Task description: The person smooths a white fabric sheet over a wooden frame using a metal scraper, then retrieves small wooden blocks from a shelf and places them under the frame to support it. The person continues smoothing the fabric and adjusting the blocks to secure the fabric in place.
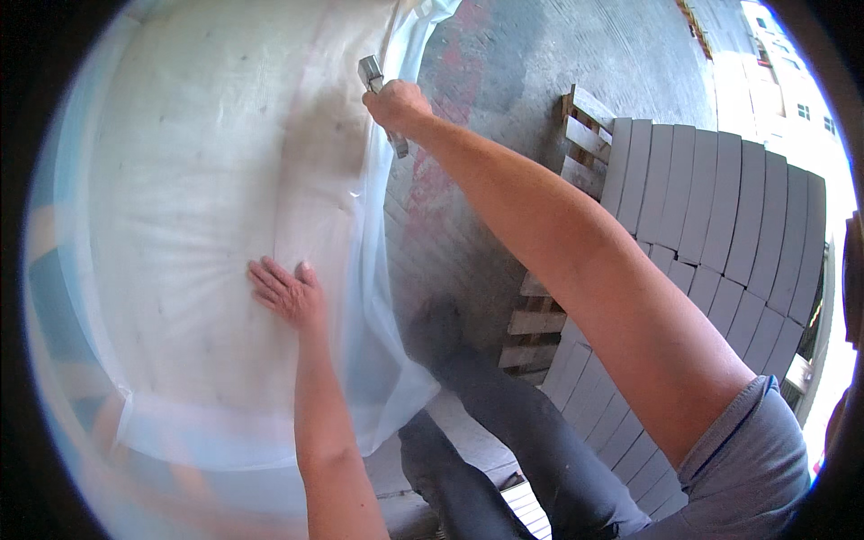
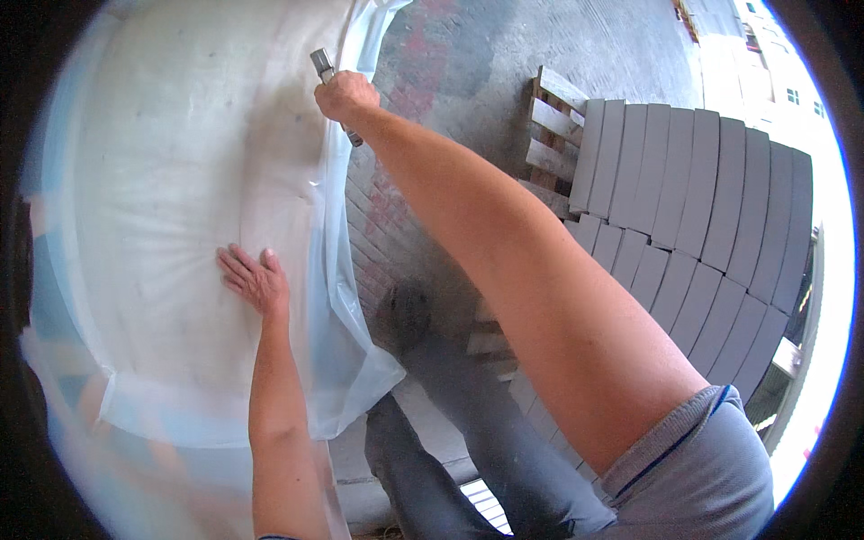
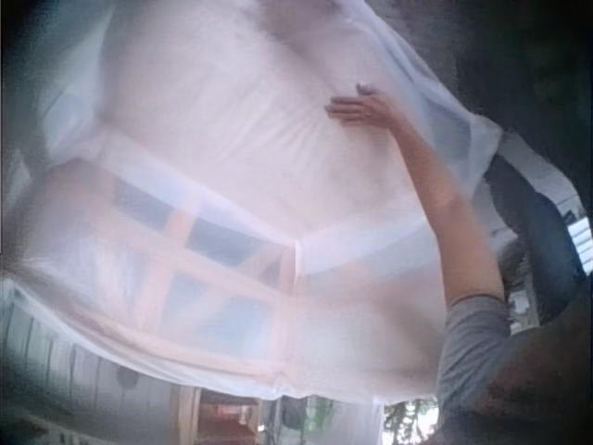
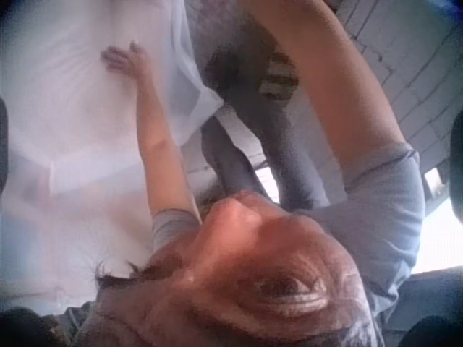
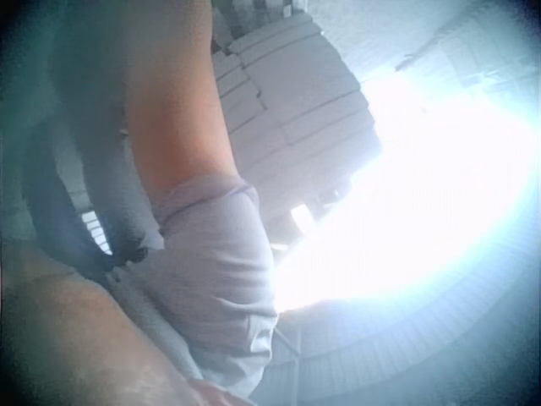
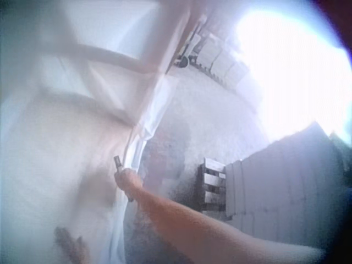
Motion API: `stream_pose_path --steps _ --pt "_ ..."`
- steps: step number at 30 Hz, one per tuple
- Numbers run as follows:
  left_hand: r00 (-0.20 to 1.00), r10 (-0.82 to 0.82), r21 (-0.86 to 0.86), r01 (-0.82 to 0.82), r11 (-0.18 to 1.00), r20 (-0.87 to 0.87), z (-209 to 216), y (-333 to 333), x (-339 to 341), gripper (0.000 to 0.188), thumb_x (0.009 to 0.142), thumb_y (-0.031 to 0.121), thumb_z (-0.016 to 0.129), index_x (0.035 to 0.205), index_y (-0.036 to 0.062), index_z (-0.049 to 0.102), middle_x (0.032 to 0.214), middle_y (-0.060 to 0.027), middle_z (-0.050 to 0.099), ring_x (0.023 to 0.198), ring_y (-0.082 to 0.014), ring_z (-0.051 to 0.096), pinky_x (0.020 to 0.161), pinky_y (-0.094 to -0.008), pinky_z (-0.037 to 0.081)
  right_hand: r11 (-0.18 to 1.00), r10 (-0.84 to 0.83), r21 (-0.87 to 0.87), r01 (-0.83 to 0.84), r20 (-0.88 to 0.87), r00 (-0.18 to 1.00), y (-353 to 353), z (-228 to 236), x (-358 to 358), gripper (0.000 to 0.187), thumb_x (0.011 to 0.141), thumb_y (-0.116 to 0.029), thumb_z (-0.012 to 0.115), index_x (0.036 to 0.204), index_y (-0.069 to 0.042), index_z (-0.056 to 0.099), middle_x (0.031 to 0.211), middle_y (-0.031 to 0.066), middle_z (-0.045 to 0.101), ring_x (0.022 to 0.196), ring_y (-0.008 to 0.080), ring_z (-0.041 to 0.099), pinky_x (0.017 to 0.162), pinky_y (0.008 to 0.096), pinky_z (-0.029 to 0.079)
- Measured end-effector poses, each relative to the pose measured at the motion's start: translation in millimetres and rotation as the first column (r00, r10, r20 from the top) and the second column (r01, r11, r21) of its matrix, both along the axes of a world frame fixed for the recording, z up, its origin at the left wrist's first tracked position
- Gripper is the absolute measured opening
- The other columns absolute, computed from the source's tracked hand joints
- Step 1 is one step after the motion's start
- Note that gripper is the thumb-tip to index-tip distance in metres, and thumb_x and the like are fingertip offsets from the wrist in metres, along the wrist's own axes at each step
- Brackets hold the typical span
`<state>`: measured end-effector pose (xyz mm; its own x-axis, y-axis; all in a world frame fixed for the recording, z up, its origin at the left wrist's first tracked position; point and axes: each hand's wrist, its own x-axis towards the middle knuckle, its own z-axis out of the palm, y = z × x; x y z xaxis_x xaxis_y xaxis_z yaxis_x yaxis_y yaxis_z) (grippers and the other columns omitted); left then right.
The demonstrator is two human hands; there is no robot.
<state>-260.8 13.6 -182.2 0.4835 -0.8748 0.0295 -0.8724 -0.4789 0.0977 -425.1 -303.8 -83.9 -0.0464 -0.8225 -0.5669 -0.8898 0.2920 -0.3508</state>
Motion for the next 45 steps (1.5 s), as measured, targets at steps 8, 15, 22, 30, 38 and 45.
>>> stream_pose_path --steps 8,15,22,30,38,45 --pt "1.0 0.009 0.003 -0.009 1.0 -0.005 -2 -2 0 0.077 0.091 0.048 0.048 0.146 -0.0009 0.026 0.154 -0.0241 0.02 0.143 -0.0399 0.019 0.111 -0.0595 0.018 0.999 -0.009 -0.033 0.008 -0.052 0.999 -12 -18 -2 0.057 0.087 -0.052 0.053 0.092 0.002 0.07 0.087 0.0192 0.069 0.085 0.0323 0.068 0.079 0.0419 0.052" --pt "1.0 0.013 -0.023 -0.013 1.0 0.001 7 3 -2 0.076 0.091 0.047 0.047 0.147 -0.0014 0.026 0.155 -0.0235 0.019 0.144 -0.0388 0.018 0.111 -0.059 0.018 0.993 -0.082 -0.089 0.075 -0.074 0.994 -6 -7 -5 0.064 0.088 -0.057 0.051 0.087 0.005 0.069 0.08 0.0161 0.069 0.081 0.0327 0.068 0.077 0.0425 0.052" --pt "0.998 0.03 0.211 -0.018 0.977 -0.053 21 -3 6 0.075 0.091 0.044 0.049 0.147 -0.0009 0.027 0.155 -0.0224 0.019 0.145 -0.0356 0.017 0.113 -0.0547 0.02 0.992 -0.118 0.042 0.118 0.0 0.993 138 49 -110 0.046 0.088 -0.045 0.058 0.101 -0.001 0.065 0.088 0.0182 0.067 0.083 0.0328 0.065 0.073 0.0438 0.05" --pt "0.745 0.315 0.573 0.108 0.812 -0.588 155 53 -42 0.065 0.095 0.044 0.042 0.137 -0.0057 0.04 0.138 -0.0274 0.046 0.129 -0.0404 0.044 0.109 -0.0471 0.033 0.877 0.222 0.476 -0.063 -0.286 0.932 391 208 -279 0.053 0.088 -0.048 0.06 0.075 0.004 0.064 0.071 0.0174 0.063 0.067 0.0316 0.062 0.063 0.0441 0.047" --pt "0.505 0.338 0.487 0.198 0.85 -0.794 358 196 -141 0.045 0.095 0.044 0.043 0.099 0.0019 0.06 0.104 -0.0266 0.064 0.101 -0.0441 0.059 0.087 -0.0536 0.047 0.845 0.247 0.525 -0.1 -0.217 0.944 434 357 -326 0.043 0.084 -0.041 0.06 0.093 0.001 0.066 0.092 0.0206 0.068 0.088 0.0367 0.066 0.074 0.0472 0.051" --pt "0.247 0.455 0.466 -0.015 0.885 -0.856 501 273 -171 0.043 0.097 0.042 0.047 0.114 0.0048 0.061 0.106 -0.0153 0.066 0.097 -0.0302 0.063 0.082 -0.0406 0.05 0.907 0.321 0.345 -0.241 -0.196 0.926 390 452 -233 0.053 0.084 -0.047 0.06 0.102 0.003 0.064 0.101 0.0239 0.067 0.101 0.0402 0.062 0.086 0.0494 0.048"
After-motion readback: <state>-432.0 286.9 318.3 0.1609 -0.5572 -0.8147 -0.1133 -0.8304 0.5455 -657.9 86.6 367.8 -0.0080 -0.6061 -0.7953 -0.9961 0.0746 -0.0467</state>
